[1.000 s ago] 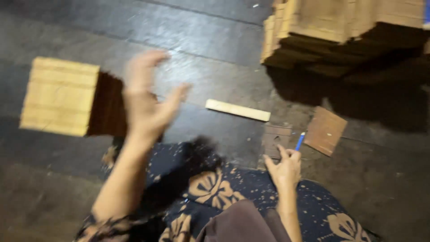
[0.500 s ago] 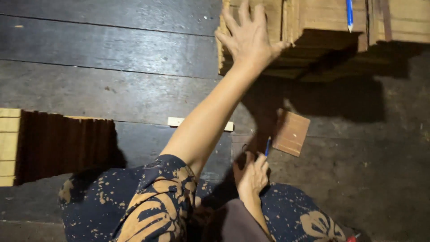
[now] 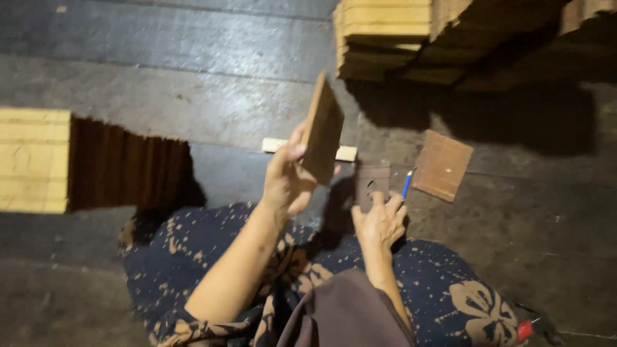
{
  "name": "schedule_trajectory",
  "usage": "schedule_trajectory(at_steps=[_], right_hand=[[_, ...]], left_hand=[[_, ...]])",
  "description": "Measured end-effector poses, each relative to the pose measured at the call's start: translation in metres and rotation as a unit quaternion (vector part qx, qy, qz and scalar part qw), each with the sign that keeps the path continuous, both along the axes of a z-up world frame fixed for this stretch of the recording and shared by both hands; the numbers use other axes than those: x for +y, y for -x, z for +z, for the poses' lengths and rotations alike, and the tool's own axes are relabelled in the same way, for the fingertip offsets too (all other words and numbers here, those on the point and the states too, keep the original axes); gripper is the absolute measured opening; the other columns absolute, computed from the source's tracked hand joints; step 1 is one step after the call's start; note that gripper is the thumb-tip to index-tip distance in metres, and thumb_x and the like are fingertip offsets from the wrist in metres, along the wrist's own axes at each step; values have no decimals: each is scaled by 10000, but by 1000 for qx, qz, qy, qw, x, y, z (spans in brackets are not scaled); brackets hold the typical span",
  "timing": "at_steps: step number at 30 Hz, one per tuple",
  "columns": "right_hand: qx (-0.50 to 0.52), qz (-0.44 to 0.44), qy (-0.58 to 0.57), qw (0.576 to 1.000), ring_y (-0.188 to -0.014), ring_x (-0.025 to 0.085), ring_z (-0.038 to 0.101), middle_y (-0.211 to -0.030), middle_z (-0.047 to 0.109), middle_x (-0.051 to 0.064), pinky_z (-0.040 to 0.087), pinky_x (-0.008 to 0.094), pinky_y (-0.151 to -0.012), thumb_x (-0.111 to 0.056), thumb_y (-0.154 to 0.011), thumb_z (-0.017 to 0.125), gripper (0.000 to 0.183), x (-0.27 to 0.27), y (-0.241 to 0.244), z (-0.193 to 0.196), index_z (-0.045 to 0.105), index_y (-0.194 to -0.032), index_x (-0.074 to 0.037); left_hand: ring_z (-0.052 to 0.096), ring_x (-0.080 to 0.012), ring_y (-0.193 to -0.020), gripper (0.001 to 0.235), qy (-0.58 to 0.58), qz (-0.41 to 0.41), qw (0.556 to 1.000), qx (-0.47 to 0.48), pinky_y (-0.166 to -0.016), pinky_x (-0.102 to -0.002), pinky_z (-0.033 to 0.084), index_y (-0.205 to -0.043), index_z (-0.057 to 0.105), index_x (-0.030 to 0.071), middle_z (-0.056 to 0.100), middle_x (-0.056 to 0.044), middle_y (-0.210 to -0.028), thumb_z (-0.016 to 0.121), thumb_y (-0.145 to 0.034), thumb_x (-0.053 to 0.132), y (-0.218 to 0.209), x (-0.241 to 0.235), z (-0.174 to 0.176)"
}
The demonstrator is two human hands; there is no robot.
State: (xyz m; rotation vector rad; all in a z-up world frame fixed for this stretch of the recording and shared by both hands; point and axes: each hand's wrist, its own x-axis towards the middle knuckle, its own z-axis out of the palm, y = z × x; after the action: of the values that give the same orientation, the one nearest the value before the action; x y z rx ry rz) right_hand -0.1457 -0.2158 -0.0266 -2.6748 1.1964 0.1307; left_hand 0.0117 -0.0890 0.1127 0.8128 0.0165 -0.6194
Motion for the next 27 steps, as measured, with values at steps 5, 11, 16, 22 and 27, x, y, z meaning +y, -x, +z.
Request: schedule_trajectory(at_steps=[5,11,16,22,27], right_hand=[[-24,-9,-9,1000,-1222,332,516,-1255,488,19,590,575,-793,-495,-730,799,399,-3,0,-7,704,-1029,-249],[-38,-27,-28,999,-1176,341,555,-1228,523,-3,578,586,-832,-515,-704,786,409,-7,4,-10,702,-1007,-253],[-50,-36,-29,998,-1160,346,571,-1203,545,2,568,583,-848,-526,-706,781,401,-12,6,-9,706,-999,-263],[-57,-46,-38,997,-1151,366,585,-1198,558,19,559,591,-859,-492,-702,769,387,-10,7,4,713,-1000,-252],[-56,-55,-46,996,-1149,366,593,-1198,576,19,552,588,-878,-493,-707,763,371,-16,8,3,716,-996,-266]], left_hand=[[673,-422,-1019,597,129,40,925,356,-890,-749,499,-1232,644,44,673,-215,-1179,679,-752,399,37,48,0],[519,-247,-1225,816,-189,28,981,43,-1073,-440,456,-1411,567,127,507,-73,-1354,774,-645,318,67,56,-59],[408,-317,-1401,835,-573,-57,786,-223,-1120,-560,371,-1266,608,354,437,47,-1453,876,-479,441,88,50,-109],[212,-470,-1437,799,-654,-20,666,-358,-1087,-620,244,-1325,536,234,347,-77,-1481,774,-563,279,93,30,-124],[260,-554,-1443,855,-619,-104,690,-361,-1125,-660,310,-1410,558,156,334,-221,-1555,931,-646,243,81,57,-117]])
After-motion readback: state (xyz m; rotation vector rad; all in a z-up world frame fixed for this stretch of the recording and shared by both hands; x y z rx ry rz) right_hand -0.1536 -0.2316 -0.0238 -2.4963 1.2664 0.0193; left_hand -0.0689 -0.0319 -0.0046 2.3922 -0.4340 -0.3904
